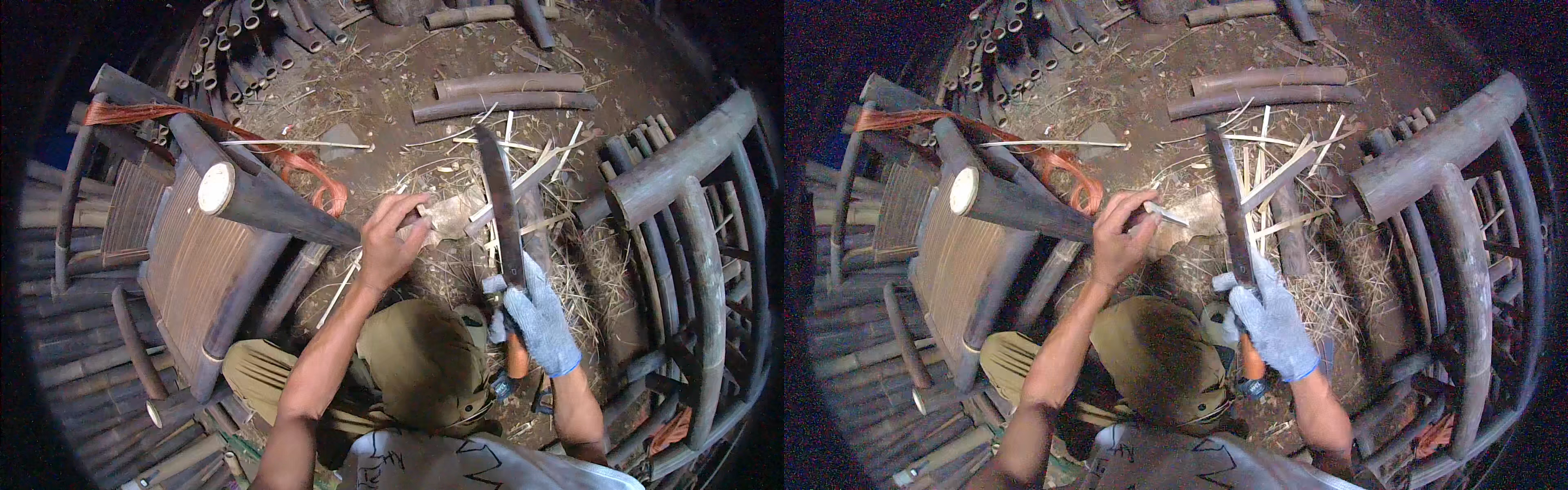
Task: The person is carving and shaping thin bamboo strips using a large blade and then inserting them into the seat and backrest of a bamboo chair frame.
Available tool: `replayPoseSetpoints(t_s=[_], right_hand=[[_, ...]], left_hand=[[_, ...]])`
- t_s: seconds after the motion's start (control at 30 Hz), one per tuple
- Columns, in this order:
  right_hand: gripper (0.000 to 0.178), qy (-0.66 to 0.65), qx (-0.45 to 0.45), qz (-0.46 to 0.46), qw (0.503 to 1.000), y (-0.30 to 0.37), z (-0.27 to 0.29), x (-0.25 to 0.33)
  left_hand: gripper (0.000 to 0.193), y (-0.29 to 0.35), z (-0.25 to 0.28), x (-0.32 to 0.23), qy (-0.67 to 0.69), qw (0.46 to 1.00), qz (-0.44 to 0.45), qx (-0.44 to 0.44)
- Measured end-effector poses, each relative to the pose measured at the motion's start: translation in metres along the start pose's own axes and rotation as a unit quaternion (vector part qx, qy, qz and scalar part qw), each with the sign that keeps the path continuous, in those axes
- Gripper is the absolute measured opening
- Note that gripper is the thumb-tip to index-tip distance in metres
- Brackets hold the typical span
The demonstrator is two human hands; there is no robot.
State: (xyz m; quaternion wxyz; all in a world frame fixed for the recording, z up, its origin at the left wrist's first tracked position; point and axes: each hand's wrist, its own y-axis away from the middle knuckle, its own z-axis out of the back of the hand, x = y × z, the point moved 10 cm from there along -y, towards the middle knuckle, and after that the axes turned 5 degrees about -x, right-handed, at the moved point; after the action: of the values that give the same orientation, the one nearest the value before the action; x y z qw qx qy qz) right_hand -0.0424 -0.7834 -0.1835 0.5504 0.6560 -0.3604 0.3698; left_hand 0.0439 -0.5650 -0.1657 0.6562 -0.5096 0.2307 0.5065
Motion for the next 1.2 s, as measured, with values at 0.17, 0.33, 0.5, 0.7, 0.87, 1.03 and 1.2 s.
replayPoseSetpoints(t_s=[0.17, 0.33, 0.5, 0.7, 0.87, 1.03, 1.2], right_hand=[[0.039, 0.239, -0.038, 0.125, 0.962, -0.004, -0.022, 0.027], [0.024, 0.306, -0.028, 0.161, 0.938, -0.015, -0.046, 0.033], [0.023, 0.298, -0.004, 0.126, 0.946, -0.023, -0.056, 0.031], [0.021, 0.295, -0.003, 0.147, 0.944, -0.026, -0.058, 0.03], [0.021, 0.269, -0.003, 0.154, 0.951, -0.024, -0.057, 0.031], [0.021, 0.271, -0.011, 0.142, 0.952, -0.026, -0.054, 0.027], [0.021, 0.271, -0.016, 0.136, 0.953, -0.027, -0.052, 0.027]], left_hand=[[0.03, 0.016, -0.016, 0.014, 0.112, 0.992, 0.066, 0.009], [0.027, 0.015, -0.012, -0.005, 0.059, 0.998, -0.008, 0.014], [0.029, 0.016, -0.013, -0.004, 0.053, 0.999, 0.013, 0.007], [0.029, 0.018, -0.015, 0.0, 0.073, 0.997, 0.012, 0.004], [0.029, 0.017, -0.016, -0.005, 0.058, 0.998, 0.0, 0.006], [0.027, 0.016, -0.018, -0.004, 0.073, 0.997, 0.018, -0.004], [0.026, 0.016, -0.02, -0.005, 0.06, 0.998, 0.023, 0.007]])
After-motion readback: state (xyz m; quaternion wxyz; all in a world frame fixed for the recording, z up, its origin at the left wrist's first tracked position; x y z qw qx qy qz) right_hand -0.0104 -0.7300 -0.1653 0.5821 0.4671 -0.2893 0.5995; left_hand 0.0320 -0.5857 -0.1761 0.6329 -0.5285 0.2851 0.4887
